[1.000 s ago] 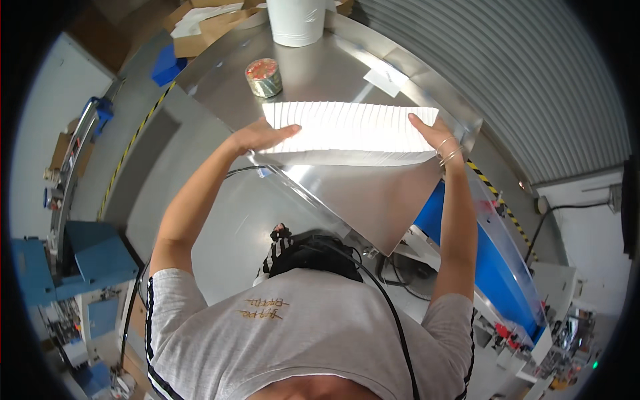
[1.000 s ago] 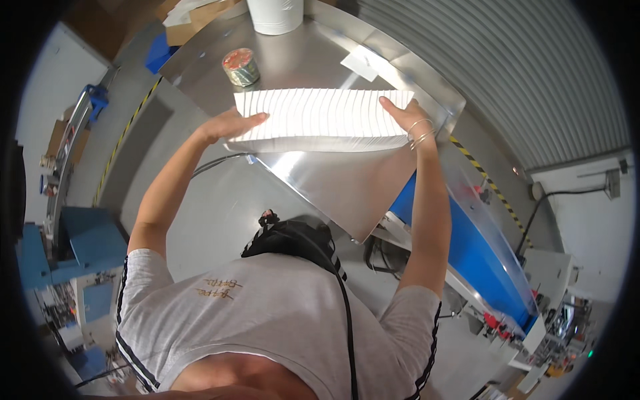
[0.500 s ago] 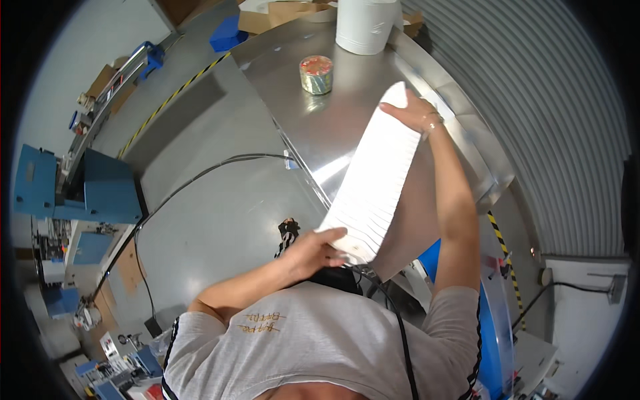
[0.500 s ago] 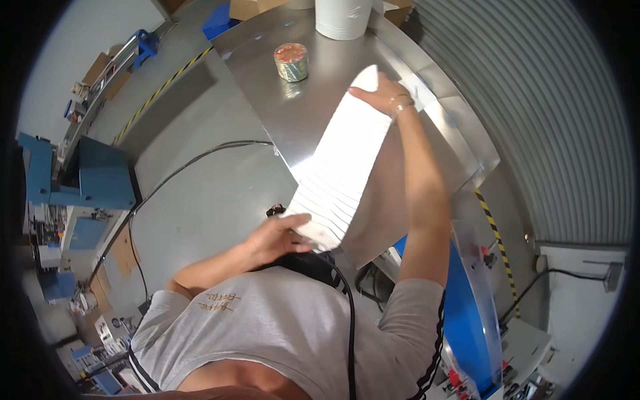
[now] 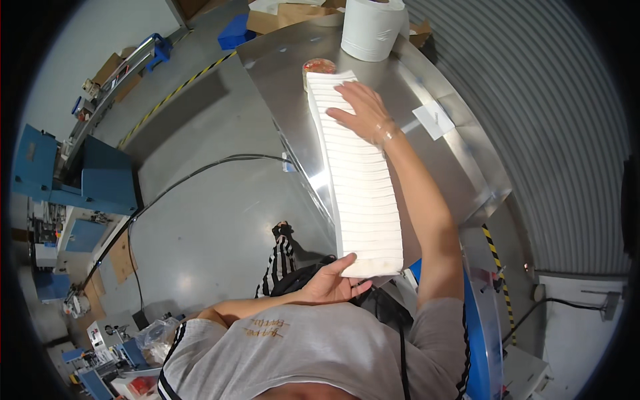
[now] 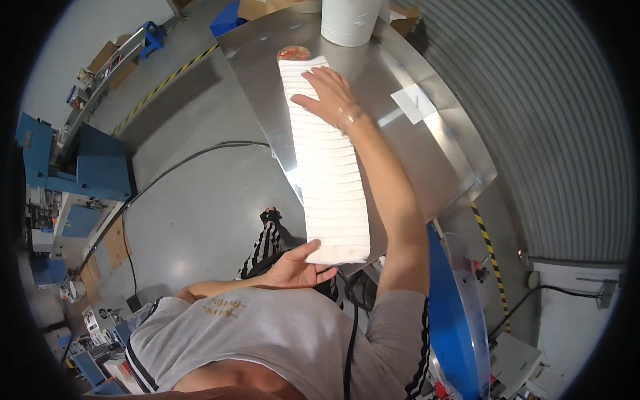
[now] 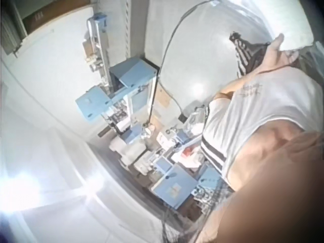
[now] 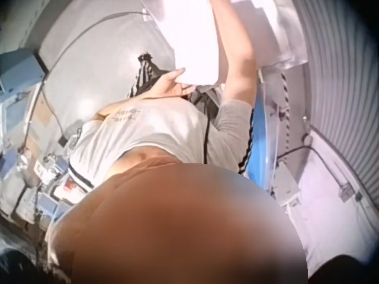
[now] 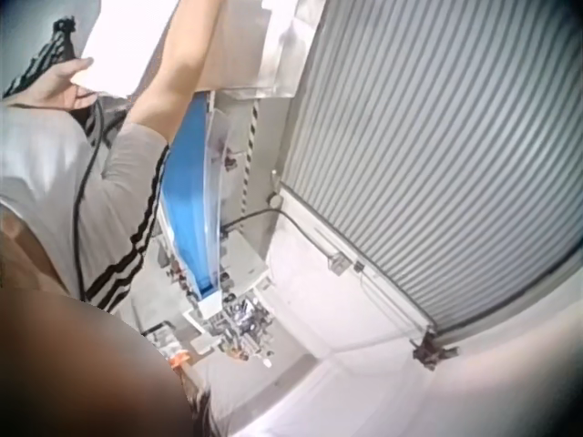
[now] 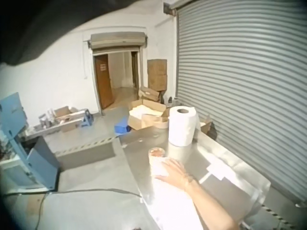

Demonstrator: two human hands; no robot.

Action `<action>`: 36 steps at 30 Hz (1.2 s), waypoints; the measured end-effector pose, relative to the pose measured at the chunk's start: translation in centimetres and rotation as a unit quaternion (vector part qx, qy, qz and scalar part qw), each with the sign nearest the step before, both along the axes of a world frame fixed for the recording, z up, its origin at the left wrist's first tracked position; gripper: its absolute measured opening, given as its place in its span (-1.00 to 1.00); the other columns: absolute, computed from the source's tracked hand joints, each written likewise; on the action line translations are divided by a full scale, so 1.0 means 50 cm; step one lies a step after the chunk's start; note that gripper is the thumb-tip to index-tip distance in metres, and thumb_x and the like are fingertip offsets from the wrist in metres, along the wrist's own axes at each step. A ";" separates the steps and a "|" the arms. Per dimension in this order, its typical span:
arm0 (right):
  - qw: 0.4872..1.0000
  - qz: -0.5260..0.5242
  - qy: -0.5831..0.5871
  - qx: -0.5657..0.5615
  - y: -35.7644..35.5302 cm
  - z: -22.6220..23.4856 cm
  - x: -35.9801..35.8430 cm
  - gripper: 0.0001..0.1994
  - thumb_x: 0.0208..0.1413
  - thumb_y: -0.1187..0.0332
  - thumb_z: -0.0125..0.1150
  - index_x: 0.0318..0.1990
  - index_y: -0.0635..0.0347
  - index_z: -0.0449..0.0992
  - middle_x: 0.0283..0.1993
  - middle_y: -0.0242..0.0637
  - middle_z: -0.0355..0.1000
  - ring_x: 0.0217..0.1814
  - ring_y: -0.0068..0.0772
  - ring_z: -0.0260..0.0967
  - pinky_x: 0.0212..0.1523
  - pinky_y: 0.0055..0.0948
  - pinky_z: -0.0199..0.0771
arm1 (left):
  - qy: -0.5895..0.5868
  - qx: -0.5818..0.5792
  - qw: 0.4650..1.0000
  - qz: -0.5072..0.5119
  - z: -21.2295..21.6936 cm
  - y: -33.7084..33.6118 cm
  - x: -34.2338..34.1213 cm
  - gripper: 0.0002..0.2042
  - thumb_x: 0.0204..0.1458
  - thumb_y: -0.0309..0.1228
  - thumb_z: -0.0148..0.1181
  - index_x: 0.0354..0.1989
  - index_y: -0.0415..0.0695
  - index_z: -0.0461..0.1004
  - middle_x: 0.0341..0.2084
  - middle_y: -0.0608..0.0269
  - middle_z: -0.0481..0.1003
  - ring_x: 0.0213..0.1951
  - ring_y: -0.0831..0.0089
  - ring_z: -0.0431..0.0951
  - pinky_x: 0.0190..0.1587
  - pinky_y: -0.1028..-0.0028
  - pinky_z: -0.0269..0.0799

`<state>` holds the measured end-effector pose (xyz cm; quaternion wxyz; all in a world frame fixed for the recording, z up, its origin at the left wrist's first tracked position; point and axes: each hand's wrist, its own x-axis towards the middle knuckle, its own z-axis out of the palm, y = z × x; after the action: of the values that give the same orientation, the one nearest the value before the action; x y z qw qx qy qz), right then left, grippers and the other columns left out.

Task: Placing individual paper napkins from a stack onto a moving conveyor belt for packaging.

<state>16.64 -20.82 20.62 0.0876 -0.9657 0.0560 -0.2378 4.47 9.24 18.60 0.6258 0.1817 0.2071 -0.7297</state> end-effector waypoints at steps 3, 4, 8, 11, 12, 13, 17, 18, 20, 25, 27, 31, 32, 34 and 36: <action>0.986 -0.037 -0.019 0.164 0.023 0.027 -0.134 -0.53 0.06 0.15 0.23 0.09 0.16 0.40 0.13 -0.11 0.34 0.21 -0.14 0.22 0.19 -0.30 0.20 | -0.012 -0.015 1.000 0.001 -0.004 -0.015 -0.002 -0.59 0.18 -0.22 0.04 0.17 -0.05 0.22 0.01 0.23 0.43 0.02 0.37 0.45 0.03 0.32 0.39; 0.981 -0.064 -0.042 0.177 0.026 0.035 -0.189 -0.58 0.06 0.23 0.25 0.06 0.17 0.43 0.08 -0.14 0.39 0.14 -0.20 0.31 0.12 -0.34 0.30 | -0.012 -0.021 1.000 -0.003 -0.008 -0.024 0.000 -0.60 0.18 -0.22 0.03 0.15 -0.06 0.22 0.00 0.21 0.43 0.01 0.35 0.46 0.02 0.32 0.40; 0.887 -0.244 -0.109 0.377 0.080 0.064 -0.406 -0.72 0.13 0.37 0.16 -0.01 0.21 0.46 -0.20 -0.26 0.51 -0.17 -0.53 0.45 -0.15 -0.56 0.43 | -0.009 -0.037 0.999 -0.003 -0.008 -0.052 0.010 -0.56 0.22 -0.19 -0.07 0.17 -0.19 0.14 0.06 -0.02 0.35 0.05 0.17 0.42 0.03 0.27 0.41; 0.862 -0.313 -0.084 0.389 0.128 -0.001 -0.567 -0.62 0.12 0.44 0.15 0.12 0.16 0.35 -0.15 -0.27 0.50 -0.19 -0.53 0.45 -0.17 -0.59 0.44 | -0.025 -0.031 0.999 0.014 0.014 -0.071 0.018 -0.51 0.17 -0.17 0.02 0.15 -0.23 0.15 0.04 -0.05 0.36 0.05 0.13 0.43 0.06 0.26 0.37; 0.883 -0.282 -0.068 0.368 0.164 -0.037 -0.603 -0.47 0.07 0.45 0.20 0.22 0.16 0.21 -0.01 -0.24 0.45 -0.10 -0.44 0.43 -0.11 -0.51 0.43 | -0.021 -0.027 0.999 0.009 0.003 -0.077 0.022 -0.46 0.12 -0.15 0.08 0.15 -0.25 0.14 0.04 -0.07 0.35 0.07 0.12 0.40 0.06 0.25 0.36; 0.862 -0.287 -0.010 0.419 0.205 -0.059 -0.634 -0.40 0.03 0.43 0.24 0.24 0.16 0.18 0.06 -0.23 0.40 -0.02 -0.40 0.40 -0.07 -0.46 0.42 | -0.012 -0.022 1.000 0.006 0.005 -0.078 0.022 -0.44 0.10 -0.14 0.11 0.14 -0.26 0.14 0.04 -0.07 0.35 0.09 0.11 0.38 0.07 0.25 0.36; 0.829 -0.298 0.002 0.474 0.325 -0.089 -0.615 -0.27 -0.12 0.41 0.34 0.25 0.20 0.14 0.21 -0.10 0.24 0.19 -0.08 0.24 0.10 -0.30 0.32 | -0.013 -0.017 0.999 -0.040 0.022 -0.084 0.015 -0.40 0.05 -0.14 0.17 0.13 -0.29 0.14 0.04 -0.09 0.34 0.13 0.10 0.34 0.07 0.31 0.36; 0.846 -0.318 -0.007 0.428 0.326 -0.113 -0.612 -0.29 -0.14 0.40 0.34 0.23 0.20 0.17 0.18 -0.10 0.26 0.17 -0.07 0.25 0.10 -0.30 0.32 | 0.005 -0.008 0.998 -0.068 0.024 -0.083 0.014 -0.42 0.06 -0.15 0.16 0.12 -0.29 0.16 0.02 -0.09 0.35 0.12 0.13 0.35 0.06 0.33 0.36; 0.845 -0.361 -0.010 0.395 0.340 -0.108 -0.593 -0.35 -0.16 0.40 0.34 0.17 0.21 0.24 0.08 -0.10 0.31 0.07 -0.05 0.28 0.05 -0.29 0.33 | -0.123 -0.059 0.967 -0.217 0.025 -0.065 0.019 -0.57 0.08 -0.21 0.14 0.02 -0.25 0.28 -0.20 0.03 0.45 -0.10 0.25 0.46 -0.08 0.41 0.42; 0.840 -0.372 -0.074 0.387 0.349 -0.130 -0.580 -0.42 -0.09 0.40 0.29 0.16 0.21 0.27 0.02 -0.12 0.36 0.05 -0.08 0.31 0.01 -0.29 0.35 | -0.719 -0.205 0.586 -0.314 0.024 -0.009 0.014 -0.85 -0.04 -0.41 0.30 -0.49 -0.23 0.51 -0.55 0.29 0.51 -0.50 0.46 0.50 -0.45 0.47 0.38; 0.828 -0.344 -0.147 0.417 0.347 -0.133 -0.571 -0.45 -0.06 0.42 0.26 0.15 0.21 0.28 0.01 -0.10 0.37 0.05 -0.06 0.33 -0.02 -0.30 0.37 | -0.841 -0.209 0.454 -0.207 0.018 -0.026 0.023 -0.86 -0.08 -0.44 0.31 -0.50 -0.24 0.50 -0.61 0.24 0.45 -0.53 0.37 0.46 -0.45 0.43 0.37; 0.819 -0.334 -0.176 0.432 0.341 -0.141 -0.560 -0.48 -0.03 0.44 0.23 0.14 0.21 0.28 0.02 -0.09 0.36 0.02 -0.05 0.35 -0.05 -0.33 0.40 | -0.931 -0.256 0.256 -0.047 0.055 -0.048 0.011 -0.83 -0.18 -0.43 0.33 -0.45 -0.19 0.47 -0.35 0.20 0.46 -0.26 0.18 0.45 -0.22 0.24 0.33; 0.822 -0.337 -0.186 0.420 0.338 -0.141 -0.558 -0.50 -0.03 0.45 0.23 0.13 0.21 0.30 0.01 -0.10 0.38 -0.01 -0.05 0.37 -0.07 -0.33 0.41 | -0.941 -0.277 0.194 -0.002 0.062 -0.061 0.005 -0.67 -0.21 -0.47 0.34 -0.20 -0.18 0.47 -0.11 0.11 0.41 -0.06 0.09 0.38 -0.07 0.19 0.27; 0.826 -0.340 -0.194 0.405 0.335 -0.138 -0.555 -0.52 -0.03 0.46 0.22 0.11 0.21 0.32 0.00 -0.11 0.39 -0.03 -0.05 0.39 -0.08 -0.33 0.42 | -0.956 -0.248 0.153 0.020 0.076 -0.096 -0.014 -0.53 -0.22 -0.45 0.34 -0.04 -0.19 0.42 0.04 0.03 0.31 0.09 0.00 0.29 0.04 0.11 0.19; 0.834 -0.383 -0.172 0.357 0.336 -0.129 -0.552 -0.57 -0.03 0.47 0.23 0.06 0.21 0.37 -0.04 -0.13 0.41 -0.07 -0.08 0.40 -0.12 -0.35 0.44 | -0.962 -0.233 0.144 -0.005 0.054 -0.123 -0.014 -0.46 -0.21 -0.49 0.32 0.06 -0.22 0.36 0.09 -0.01 0.28 0.15 -0.04 0.23 0.08 0.11 0.17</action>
<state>-10.98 -4.03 14.18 0.3368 -0.7119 0.4869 -0.3778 3.80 3.08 21.31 0.3277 0.5834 -0.7430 0.0185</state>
